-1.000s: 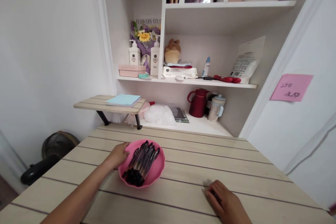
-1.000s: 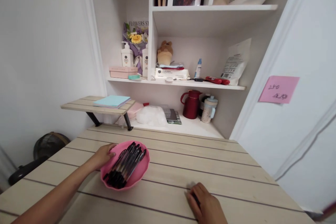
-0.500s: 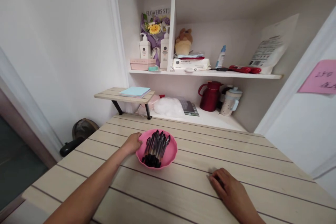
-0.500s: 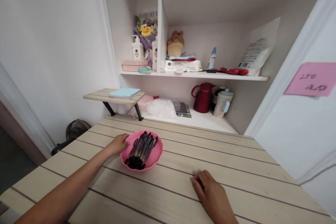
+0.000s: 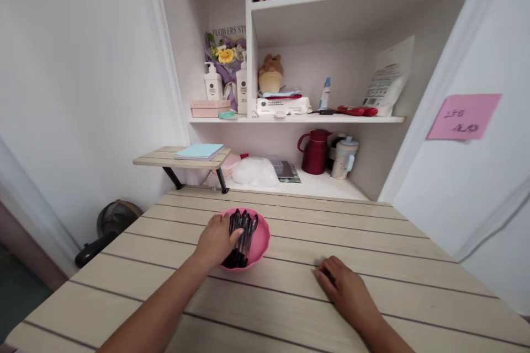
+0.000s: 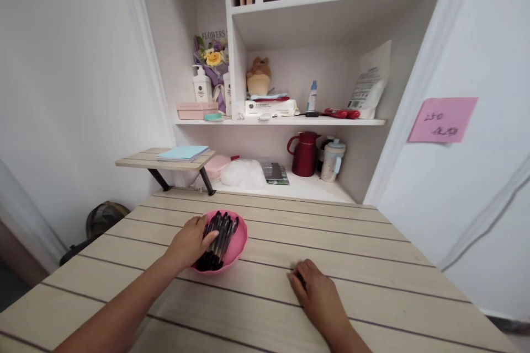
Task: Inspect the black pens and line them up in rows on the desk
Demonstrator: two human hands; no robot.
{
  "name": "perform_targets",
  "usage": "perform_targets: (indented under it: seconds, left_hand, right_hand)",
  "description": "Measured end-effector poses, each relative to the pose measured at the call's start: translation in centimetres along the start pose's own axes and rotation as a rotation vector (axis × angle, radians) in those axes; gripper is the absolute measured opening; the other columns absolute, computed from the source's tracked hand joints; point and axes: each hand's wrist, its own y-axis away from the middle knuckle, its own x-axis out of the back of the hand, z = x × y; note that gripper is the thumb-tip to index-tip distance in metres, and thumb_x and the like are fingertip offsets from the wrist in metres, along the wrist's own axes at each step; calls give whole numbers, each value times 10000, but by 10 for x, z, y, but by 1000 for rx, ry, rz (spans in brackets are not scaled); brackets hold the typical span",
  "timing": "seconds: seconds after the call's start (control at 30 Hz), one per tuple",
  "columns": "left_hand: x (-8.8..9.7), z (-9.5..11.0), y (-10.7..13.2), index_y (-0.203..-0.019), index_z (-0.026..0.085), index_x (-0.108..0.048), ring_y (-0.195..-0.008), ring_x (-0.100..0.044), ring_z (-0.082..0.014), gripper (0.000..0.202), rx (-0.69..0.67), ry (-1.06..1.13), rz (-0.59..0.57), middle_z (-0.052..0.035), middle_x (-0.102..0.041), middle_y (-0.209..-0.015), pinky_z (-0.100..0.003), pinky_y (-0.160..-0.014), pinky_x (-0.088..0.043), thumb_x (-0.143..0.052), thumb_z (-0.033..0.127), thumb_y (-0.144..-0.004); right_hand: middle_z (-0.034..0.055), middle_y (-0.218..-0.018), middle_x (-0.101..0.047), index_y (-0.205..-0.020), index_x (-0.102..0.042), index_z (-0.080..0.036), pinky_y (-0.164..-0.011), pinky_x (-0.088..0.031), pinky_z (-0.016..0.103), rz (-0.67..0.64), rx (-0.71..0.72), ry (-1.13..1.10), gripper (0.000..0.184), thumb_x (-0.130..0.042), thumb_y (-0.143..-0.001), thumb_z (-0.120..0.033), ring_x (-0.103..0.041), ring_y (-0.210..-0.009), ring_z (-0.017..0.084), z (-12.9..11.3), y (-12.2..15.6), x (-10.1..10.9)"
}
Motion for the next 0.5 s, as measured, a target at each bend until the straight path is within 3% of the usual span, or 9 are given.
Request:
perform_targets:
  seconds: [0.23,0.37,0.5]
  left_hand:
    - [-18,17,-12,-1371,141,-163,-1003,-537,-320,930,115,56,-226,-209,-498,-1182,-346,-778,-364,-443,674,-662]
    - [-24,23,-14,-1390,131,-11,-1058,-499,-343,1065,133,38,-241,-237,-434,-1254,-367,-799,-355,-555,600,-603]
    - [-26,29,-12,-1388,145,-13,-1071,-480,-338,1016,153,31,-221,-216,-427,-1261,-356,-783,-356,-584,489,-621]
  right_hand:
    - [26,-770,-572,-727,-515,-218,-598,-388,262,-20,-11,5,212,-375,-834,-337,-557,-664,145,-2,-2,3]
    - [19,-763,-571,-734,-512,-214,-601,-377,252,-13,-12,31,177,-393,-828,-305,-560,-669,142,-3,-2,3]
    - [19,-775,-569,-747,-509,-214,-602,-369,251,-19,-11,41,173,-385,-833,-299,-559,-679,142,-3,-3,3]
